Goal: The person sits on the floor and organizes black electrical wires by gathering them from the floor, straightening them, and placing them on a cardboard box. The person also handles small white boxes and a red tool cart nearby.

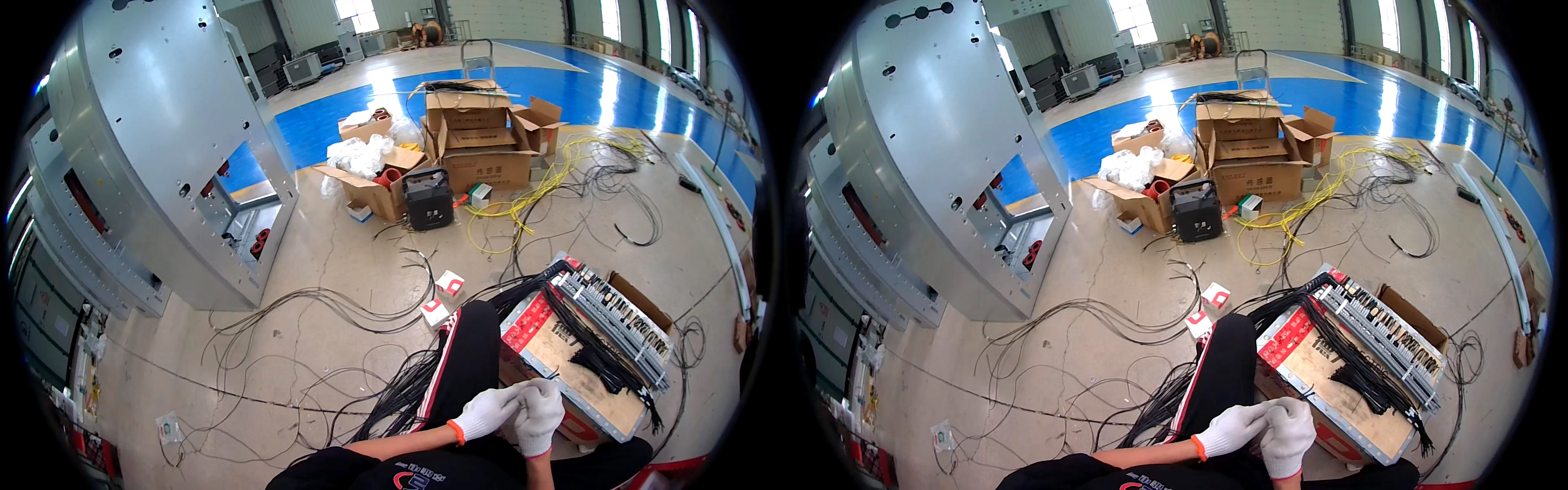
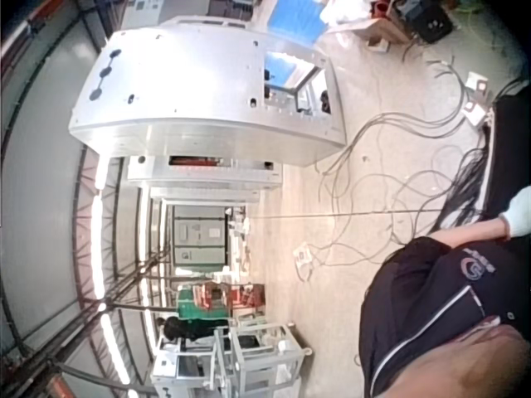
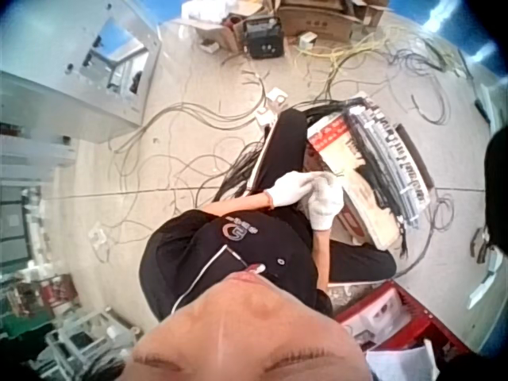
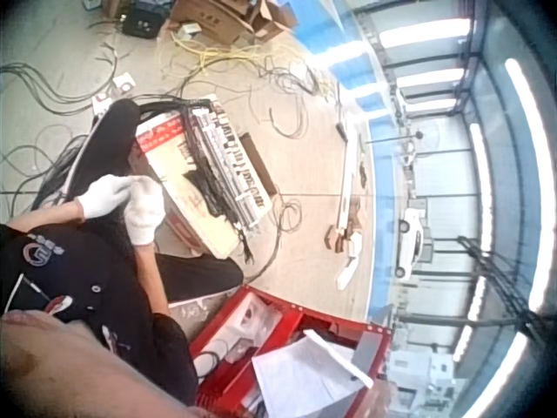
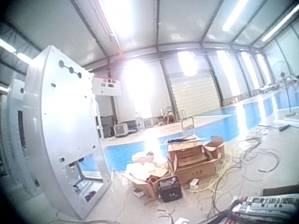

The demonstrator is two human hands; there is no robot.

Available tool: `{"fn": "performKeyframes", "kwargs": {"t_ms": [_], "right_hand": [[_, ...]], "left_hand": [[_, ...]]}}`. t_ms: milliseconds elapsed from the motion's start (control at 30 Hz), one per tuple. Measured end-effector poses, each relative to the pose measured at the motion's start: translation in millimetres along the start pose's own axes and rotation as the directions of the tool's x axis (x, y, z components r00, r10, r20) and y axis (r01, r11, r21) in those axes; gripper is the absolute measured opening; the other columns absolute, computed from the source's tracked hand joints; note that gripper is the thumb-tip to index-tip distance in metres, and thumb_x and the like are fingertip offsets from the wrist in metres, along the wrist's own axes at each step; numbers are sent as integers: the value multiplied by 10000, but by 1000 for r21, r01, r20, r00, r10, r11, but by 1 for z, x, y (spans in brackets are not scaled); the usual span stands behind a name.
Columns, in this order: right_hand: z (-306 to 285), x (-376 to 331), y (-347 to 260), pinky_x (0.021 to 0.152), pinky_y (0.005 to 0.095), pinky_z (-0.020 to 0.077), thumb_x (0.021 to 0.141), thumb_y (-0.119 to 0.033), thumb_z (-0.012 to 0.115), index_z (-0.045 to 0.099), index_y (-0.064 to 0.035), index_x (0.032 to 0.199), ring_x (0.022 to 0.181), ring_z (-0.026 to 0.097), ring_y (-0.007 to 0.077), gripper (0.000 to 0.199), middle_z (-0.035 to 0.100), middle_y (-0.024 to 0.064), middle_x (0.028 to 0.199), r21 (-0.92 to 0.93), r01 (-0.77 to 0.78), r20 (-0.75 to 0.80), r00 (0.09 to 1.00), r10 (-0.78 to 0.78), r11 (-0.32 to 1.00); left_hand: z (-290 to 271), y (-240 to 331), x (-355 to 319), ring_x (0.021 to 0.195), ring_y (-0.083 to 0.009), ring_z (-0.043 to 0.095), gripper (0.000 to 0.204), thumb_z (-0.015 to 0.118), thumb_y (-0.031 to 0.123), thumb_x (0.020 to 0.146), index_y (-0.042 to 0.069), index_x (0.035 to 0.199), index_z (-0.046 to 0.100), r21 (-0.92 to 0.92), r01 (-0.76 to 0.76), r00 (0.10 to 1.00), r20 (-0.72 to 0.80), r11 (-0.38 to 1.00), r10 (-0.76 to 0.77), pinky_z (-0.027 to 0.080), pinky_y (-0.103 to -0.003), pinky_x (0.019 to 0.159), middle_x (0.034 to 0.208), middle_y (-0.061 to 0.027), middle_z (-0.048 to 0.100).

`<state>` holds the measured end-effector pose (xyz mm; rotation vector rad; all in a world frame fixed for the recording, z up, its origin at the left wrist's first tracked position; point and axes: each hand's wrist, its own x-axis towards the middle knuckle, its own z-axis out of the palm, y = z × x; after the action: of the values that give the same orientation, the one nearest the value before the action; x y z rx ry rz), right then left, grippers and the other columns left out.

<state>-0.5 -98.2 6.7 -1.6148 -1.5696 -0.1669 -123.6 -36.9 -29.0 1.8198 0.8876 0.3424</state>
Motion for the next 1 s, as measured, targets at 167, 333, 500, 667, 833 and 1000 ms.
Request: {"fn": "performKeyframes", "kwargs": {"t_ms": [167,333,500,667,833,1000], "right_hand": [[1,-1,-13,565,262,405,919,-96,584,490,-47,788,633,485,141,169,529,80,816,876,-395,271,878,393,278],[4,-13,1,578,207,341,1012,-138,501,445,-50,872,648,400,88,175,460,51,829,903,-275,404,806,433,-331],[-25,-5,15,818,322,505,784,10,662,601,-48,1127,912,593,195,353,605,112,1080,560,-431,277,902,331,708],[-24,9,13,764,387,512,712,-72,707,676,-94,934,851,617,293,226,661,65,1033,175,62,238,966,-104,983],[-24,0,28,642,390,493,644,-129,679,627,-124,741,761,597,277,109,623,3,863,-17,196,372,912,-176,981],[-10,-14,26,584,398,466,605,-155,638,567,-118,681,699,560,280,110,572,27,783,-188,107,202,977,-68,976]], "left_hand": [[3,-1,5,921,-406,657,357,493,253,982,104,1291,588,51,17,995,101,999,-22,519,-414,762,994,-234,677],[22,-26,16,837,-263,677,367,489,262,1000,61,1293,580,-214,-160,986,-69,964,148,505,-357,713,934,-132,697],[7,-9,11,586,-33,478,377,492,307,1017,47,1272,589,-589,131,985,169,797,-36,360,-193,517,709,28,546],[4,-16,12,485,-37,397,241,507,293,1007,90,967,631,-639,382,888,453,668,-74,281,-210,427,674,43,527],[13,-28,7,520,-30,402,196,503,220,1010,94,962,645,-593,368,868,495,716,-37,313,-204,463,688,55,523],[24,-21,2,910,-216,665,287,484,114,993,-6,1234,583,-299,-173,964,142,938,223,522,-312,785,1021,-144,690]]}}
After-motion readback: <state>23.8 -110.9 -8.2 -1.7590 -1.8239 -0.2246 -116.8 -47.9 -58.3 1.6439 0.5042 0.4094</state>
